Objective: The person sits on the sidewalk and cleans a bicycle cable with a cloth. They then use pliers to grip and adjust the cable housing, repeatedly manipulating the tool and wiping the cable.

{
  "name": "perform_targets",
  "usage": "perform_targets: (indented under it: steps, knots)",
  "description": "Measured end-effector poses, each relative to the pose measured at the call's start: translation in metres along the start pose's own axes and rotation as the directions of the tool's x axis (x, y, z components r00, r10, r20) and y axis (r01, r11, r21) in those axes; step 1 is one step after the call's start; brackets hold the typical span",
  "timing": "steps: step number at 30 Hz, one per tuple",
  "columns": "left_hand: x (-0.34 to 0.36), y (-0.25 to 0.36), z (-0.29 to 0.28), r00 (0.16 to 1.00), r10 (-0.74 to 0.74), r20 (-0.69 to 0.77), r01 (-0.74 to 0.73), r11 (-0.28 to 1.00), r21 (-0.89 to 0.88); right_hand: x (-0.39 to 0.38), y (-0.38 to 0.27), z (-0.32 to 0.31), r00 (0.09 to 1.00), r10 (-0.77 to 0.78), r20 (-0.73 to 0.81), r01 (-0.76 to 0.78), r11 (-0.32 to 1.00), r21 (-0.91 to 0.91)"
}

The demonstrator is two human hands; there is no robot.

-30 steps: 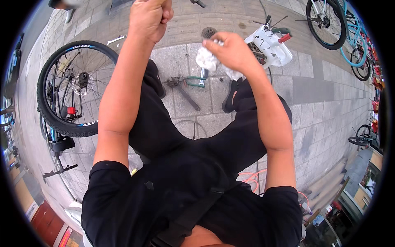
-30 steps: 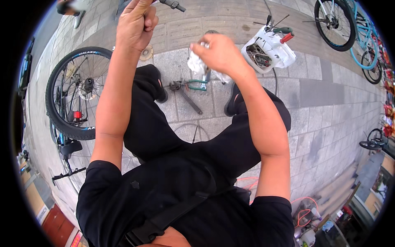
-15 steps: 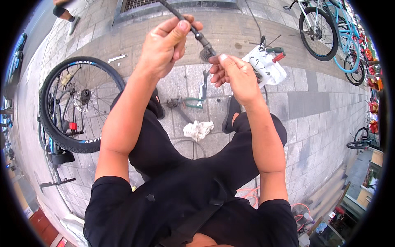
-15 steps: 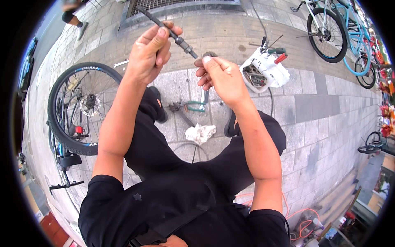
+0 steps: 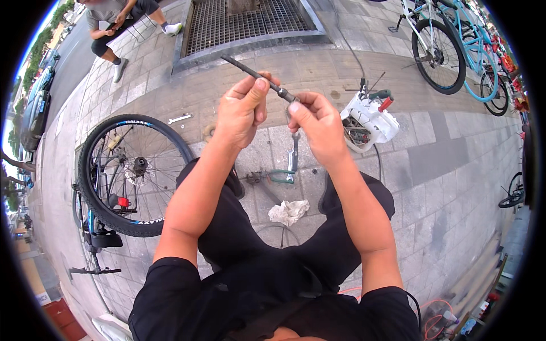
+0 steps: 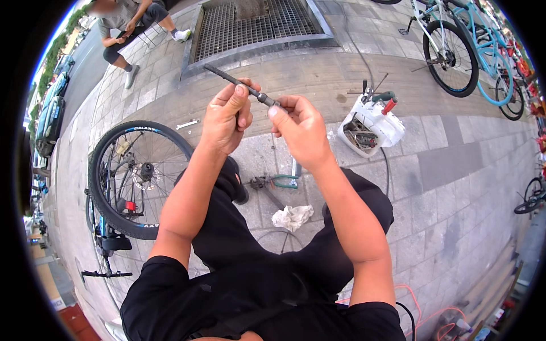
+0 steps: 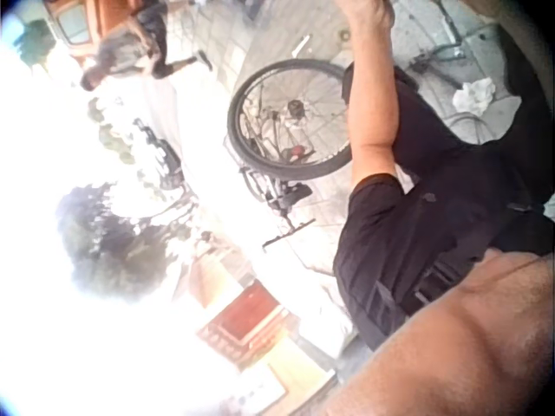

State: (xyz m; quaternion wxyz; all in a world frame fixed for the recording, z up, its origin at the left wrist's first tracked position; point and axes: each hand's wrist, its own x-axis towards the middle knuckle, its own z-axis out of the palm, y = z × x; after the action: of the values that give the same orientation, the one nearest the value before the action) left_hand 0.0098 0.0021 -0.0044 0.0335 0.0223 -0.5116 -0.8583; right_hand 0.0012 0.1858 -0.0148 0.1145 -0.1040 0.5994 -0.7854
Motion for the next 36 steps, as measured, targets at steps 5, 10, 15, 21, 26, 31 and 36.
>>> perform_targets:
  steps: [5, 10, 15, 21, 26, 31, 36]
  knots:
    - [0.001, -0.005, 0.002, 1.000, 0.005, 0.028, -0.003, 0.998, -0.060, -0.002, 0.001, 0.003, 0.981, -0.183, -0.061, 0.169, 0.968, -0.188]
    - [-0.001, -0.002, 0.002, 0.999, 0.015, 0.047, -0.012, 0.998, -0.062, 0.001, -0.004, -0.011, 0.955, 0.258, 0.149, -0.282, 0.944, 0.173]
    - [-0.001, -0.007, 0.000, 1.000, 0.016, 0.015, -0.015, 0.999, -0.041, 0.000, 0.002, -0.004, 0.994, 0.111, 0.022, -0.113, 0.977, 0.182]
    - [-0.001, -0.006, 0.001, 1.000, 0.013, -0.002, -0.013, 0.995, -0.102, -0.003, -0.003, 0.009, 0.970, -0.231, -0.076, 0.210, 0.954, -0.214]
    - [-0.002, -0.005, 0.002, 0.998, 0.034, 0.045, -0.029, 0.995, -0.091, 0.000, -0.009, -0.010, 0.966, 0.242, 0.095, -0.255, 0.951, 0.172]
    - [-0.003, -0.003, 0.004, 0.998, 0.034, 0.056, -0.029, 0.996, -0.090, 0.004, -0.006, -0.010, 0.955, 0.236, 0.178, -0.284, 0.900, 0.330]
    - [-0.001, -0.005, 0.001, 0.997, 0.053, 0.047, -0.048, 0.994, -0.100, 0.000, -0.003, 0.001, 0.953, -0.302, -0.034, 0.285, 0.927, -0.244]
